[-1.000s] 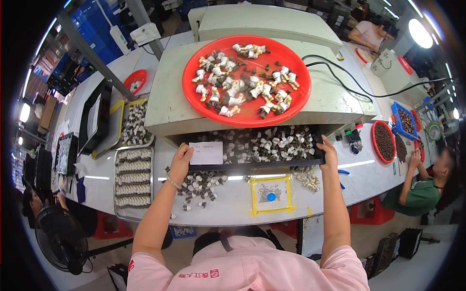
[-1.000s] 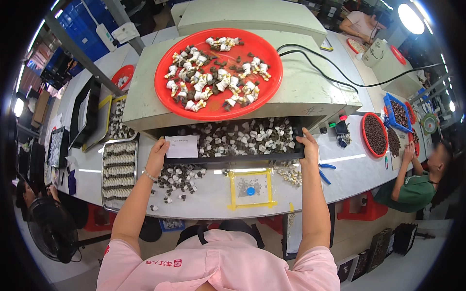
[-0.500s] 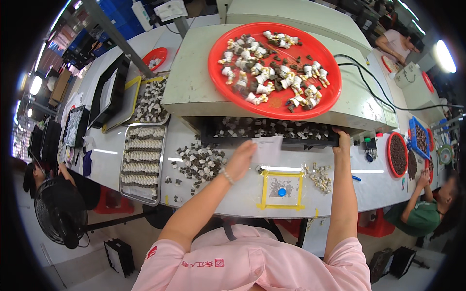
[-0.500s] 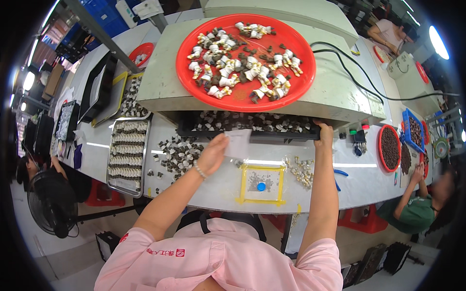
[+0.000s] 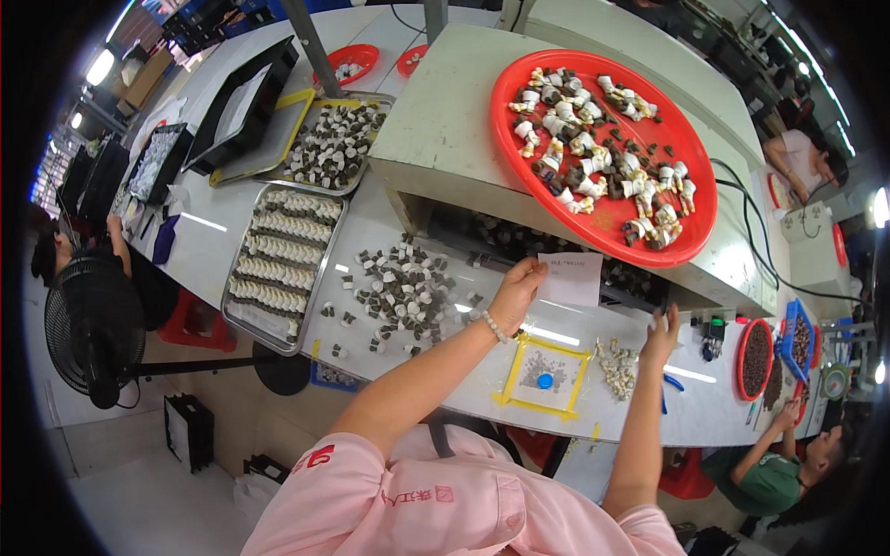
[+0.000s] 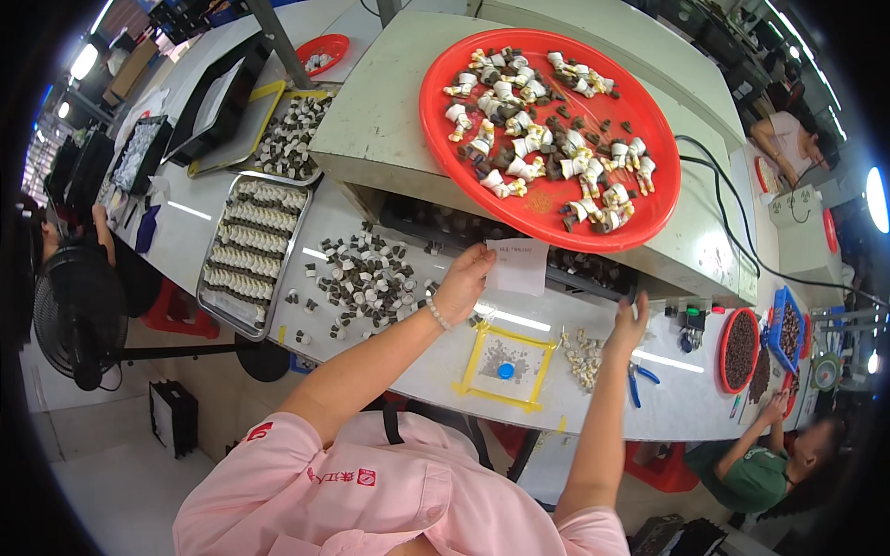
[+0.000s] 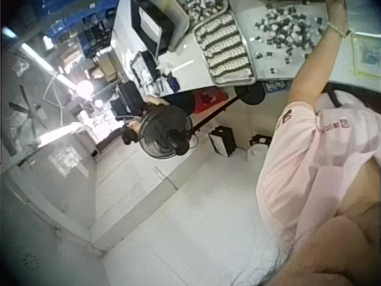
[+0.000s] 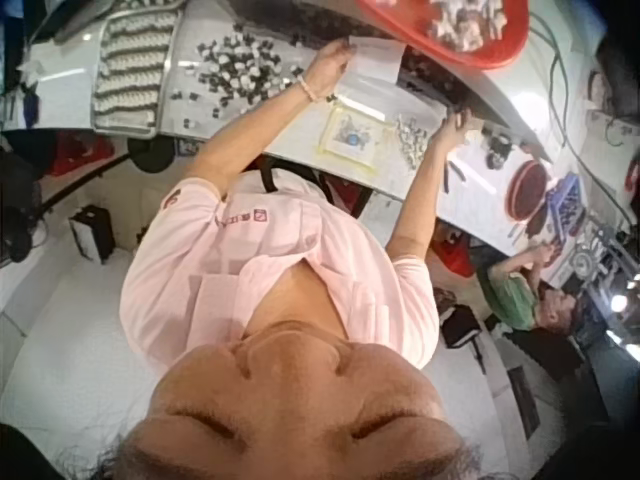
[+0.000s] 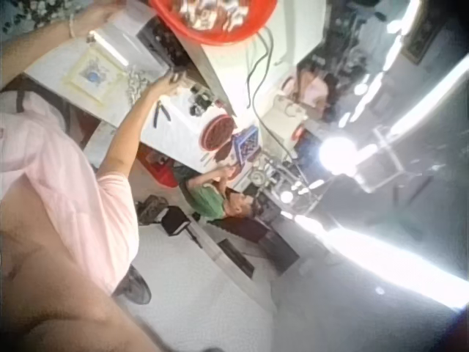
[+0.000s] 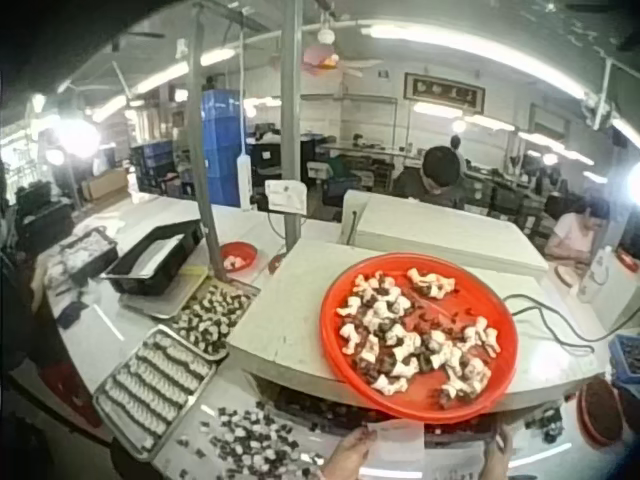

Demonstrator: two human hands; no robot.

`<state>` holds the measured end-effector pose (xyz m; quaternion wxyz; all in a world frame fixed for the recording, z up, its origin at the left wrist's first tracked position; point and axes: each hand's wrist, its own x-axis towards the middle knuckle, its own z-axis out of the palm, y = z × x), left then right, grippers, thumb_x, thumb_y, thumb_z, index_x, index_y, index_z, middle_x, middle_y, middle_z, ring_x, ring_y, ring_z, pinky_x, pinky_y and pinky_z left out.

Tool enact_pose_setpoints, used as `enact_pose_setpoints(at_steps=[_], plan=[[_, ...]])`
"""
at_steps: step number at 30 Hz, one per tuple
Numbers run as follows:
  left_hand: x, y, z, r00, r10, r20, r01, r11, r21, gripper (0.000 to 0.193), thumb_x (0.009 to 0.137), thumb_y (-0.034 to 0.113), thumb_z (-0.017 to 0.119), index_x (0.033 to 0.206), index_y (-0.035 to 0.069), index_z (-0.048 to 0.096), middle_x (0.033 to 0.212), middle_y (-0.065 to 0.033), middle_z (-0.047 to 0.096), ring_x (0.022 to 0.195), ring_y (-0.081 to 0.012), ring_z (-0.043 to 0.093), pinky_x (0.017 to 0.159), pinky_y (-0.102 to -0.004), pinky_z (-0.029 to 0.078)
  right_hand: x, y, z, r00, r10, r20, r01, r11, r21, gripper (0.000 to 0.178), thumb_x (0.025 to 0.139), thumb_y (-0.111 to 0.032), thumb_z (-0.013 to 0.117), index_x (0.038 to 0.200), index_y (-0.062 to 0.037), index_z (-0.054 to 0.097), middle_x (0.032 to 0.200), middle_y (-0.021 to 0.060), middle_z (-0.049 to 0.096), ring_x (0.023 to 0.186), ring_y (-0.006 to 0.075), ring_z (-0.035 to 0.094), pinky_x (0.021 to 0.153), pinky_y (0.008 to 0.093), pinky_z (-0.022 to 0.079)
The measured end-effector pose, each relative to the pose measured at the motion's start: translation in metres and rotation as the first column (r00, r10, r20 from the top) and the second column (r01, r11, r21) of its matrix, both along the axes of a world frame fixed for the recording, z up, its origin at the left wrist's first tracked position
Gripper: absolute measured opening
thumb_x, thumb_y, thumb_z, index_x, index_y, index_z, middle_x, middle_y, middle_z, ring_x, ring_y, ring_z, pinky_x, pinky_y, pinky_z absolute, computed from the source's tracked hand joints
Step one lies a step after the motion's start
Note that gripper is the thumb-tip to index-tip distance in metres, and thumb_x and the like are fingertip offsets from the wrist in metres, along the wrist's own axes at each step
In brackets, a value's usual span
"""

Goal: The person assembles small white and silver plastic and metal components, then tests them with a blue assembly jig before sorting them into silver trays.

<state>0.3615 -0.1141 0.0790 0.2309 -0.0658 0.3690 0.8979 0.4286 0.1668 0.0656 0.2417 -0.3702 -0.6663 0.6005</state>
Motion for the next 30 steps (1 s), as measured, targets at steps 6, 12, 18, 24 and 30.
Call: enact_pose_setpoints(at_steps=[6, 12, 18, 24, 30], plan=[[0.0, 0.006, 0.015, 0.997, -0.041, -0.068, 0.039, 0.999, -0.029, 0.013, 0.091, 0.021, 0.052, 0.084, 0.01, 0.053, 0.071, 0.0083, 0.044, 0.06, -0.0003, 0.035, 0.053, -0.0169, 0.028, 0.057, -0.16, -0.006, 0.582, 0.761, 0.287, -0.777, 0.415, 0.474, 0.036, 0.075, 0.0, 0.061, 0.111, -0.0026, 0.057, 0.12, 0.0166, 0.051, 0.113, 0.0309, 0.049, 0.095, 0.0381, 0.038], [-0.001, 0.009, -0.003, 0.997, -0.053, -0.052, 0.046, 0.991, -0.126, 0.011, 0.091, 0.022, 0.053, 0.089, 0.011, 0.053, 0.08, 0.0074, 0.048, 0.069, -0.002, 0.039, 0.06, -0.0183, 0.031, -0.029, -0.228, -0.053, 0.401, 0.843, 0.36, -0.872, 0.231, 0.431, 0.047, 0.083, -0.022, 0.056, 0.126, -0.0042, 0.047, 0.135, 0.019, 0.036, 0.127, 0.0329, 0.034, 0.102, 0.0421, 0.03], [-0.003, 0.011, -0.008, 0.998, -0.019, -0.054, 0.015, 0.997, -0.076, 0.013, 0.091, 0.02, 0.053, 0.082, 0.011, 0.053, 0.066, 0.0095, 0.039, 0.055, 0.0001, 0.03, 0.048, -0.0176, 0.022, -0.047, -0.26, -0.077, 0.372, 0.796, 0.478, -0.806, 0.021, 0.592, 0.055, 0.085, -0.031, 0.055, 0.13, -0.0039, 0.042, 0.141, 0.0166, 0.029, 0.127, 0.0349, 0.032, 0.105, 0.0429, 0.026], [0.004, -0.021, -0.007, 0.981, -0.18, -0.069, 0.167, 0.974, -0.152, 0.011, 0.091, 0.02, 0.053, 0.093, 0.01, 0.057, 0.073, 0.009, 0.045, 0.062, -0.0002, 0.036, 0.054, -0.0169, 0.029, -0.013, -0.26, -0.057, 0.391, 0.805, 0.446, -0.761, 0.009, 0.649, 0.052, 0.086, -0.026, 0.053, 0.131, -0.0038, 0.04, 0.142, 0.0193, 0.027, 0.126, 0.0353, 0.033, 0.105, 0.0414, 0.026], [0.028, -0.088, 0.012, 0.923, -0.155, -0.351, -0.075, 0.824, -0.561, 0.019, 0.093, 0.018, 0.051, 0.087, 0.001, 0.056, 0.072, 0.0055, 0.053, 0.065, -0.001, 0.044, 0.057, -0.0179, 0.037, 0.043, -0.196, -0.028, 0.435, 0.854, 0.286, -0.899, 0.395, 0.188, 0.045, 0.083, -0.018, 0.057, 0.124, -0.0004, 0.048, 0.118, 0.0197, 0.054, 0.109, 0.0353, 0.051, 0.092, 0.0386, 0.041]])
